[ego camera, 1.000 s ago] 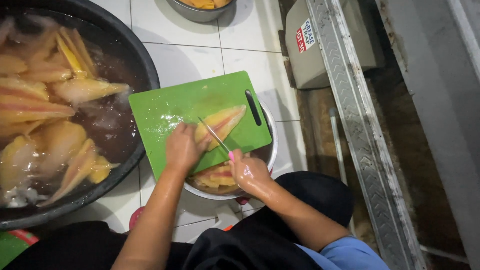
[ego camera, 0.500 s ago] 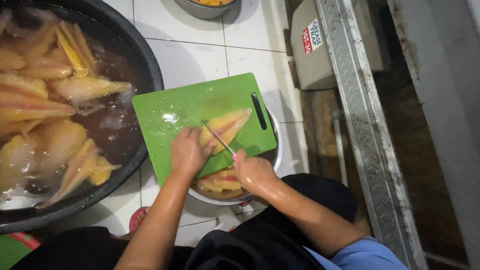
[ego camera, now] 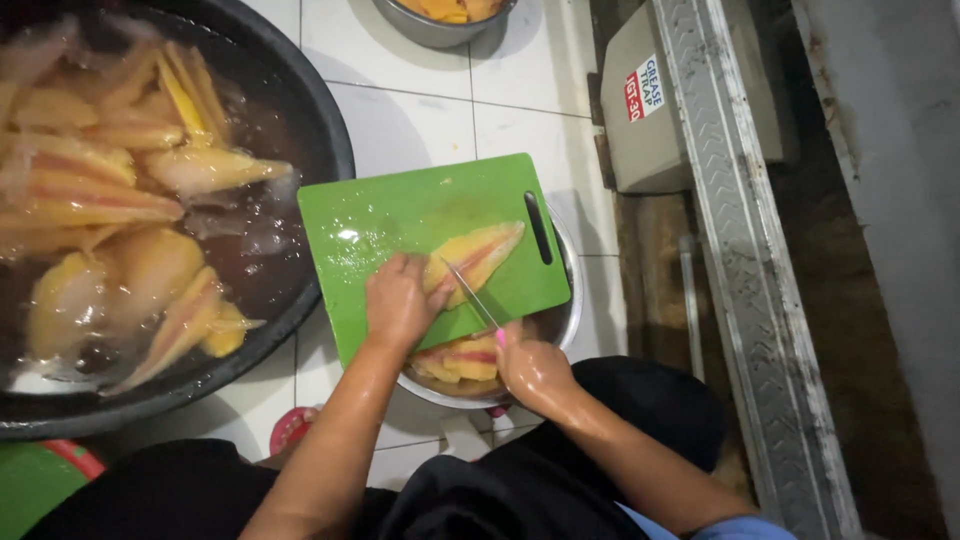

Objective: Washing fish fillets in a large basin and slicing them on a cutting board.

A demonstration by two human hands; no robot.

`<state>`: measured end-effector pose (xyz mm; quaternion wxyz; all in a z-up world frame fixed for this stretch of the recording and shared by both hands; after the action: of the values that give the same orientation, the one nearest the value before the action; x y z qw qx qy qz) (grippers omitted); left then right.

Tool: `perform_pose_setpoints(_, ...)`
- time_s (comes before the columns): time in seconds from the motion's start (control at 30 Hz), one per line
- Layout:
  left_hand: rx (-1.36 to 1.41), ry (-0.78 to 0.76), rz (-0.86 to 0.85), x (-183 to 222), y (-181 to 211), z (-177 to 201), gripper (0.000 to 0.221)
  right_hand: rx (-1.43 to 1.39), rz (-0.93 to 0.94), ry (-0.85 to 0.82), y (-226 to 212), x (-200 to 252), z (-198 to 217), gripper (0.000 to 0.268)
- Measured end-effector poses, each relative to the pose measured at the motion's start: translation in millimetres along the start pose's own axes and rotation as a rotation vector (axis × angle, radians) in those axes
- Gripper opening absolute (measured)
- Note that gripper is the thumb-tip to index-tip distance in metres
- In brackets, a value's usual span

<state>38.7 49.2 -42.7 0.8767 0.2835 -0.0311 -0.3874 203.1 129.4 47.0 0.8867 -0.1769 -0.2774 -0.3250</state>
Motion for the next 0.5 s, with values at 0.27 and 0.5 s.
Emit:
perform_pose_setpoints(0.27,-0.027,-0.011,-0.008,1,-4,-14,0.051,-0.084,0.121,0.144,-20,-25,7,0.035)
perform_pose_setpoints(0.5,-0.055,0.055,-0.020,8,1,-12,0.048,-0.055,0.073,0.154,-1,-26,-21,0.031)
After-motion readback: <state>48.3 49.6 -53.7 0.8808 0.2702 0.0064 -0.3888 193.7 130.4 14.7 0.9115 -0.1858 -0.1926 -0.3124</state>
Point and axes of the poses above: each hand's wrist, its own x-axis away from the middle knuckle, its own z-axis out of the back of the hand, y = z × x, the point moved 2 cm from there along -x, towards the middle knuckle, and after that the axes turned 6 degrees about -x, right-handed, at the moved point
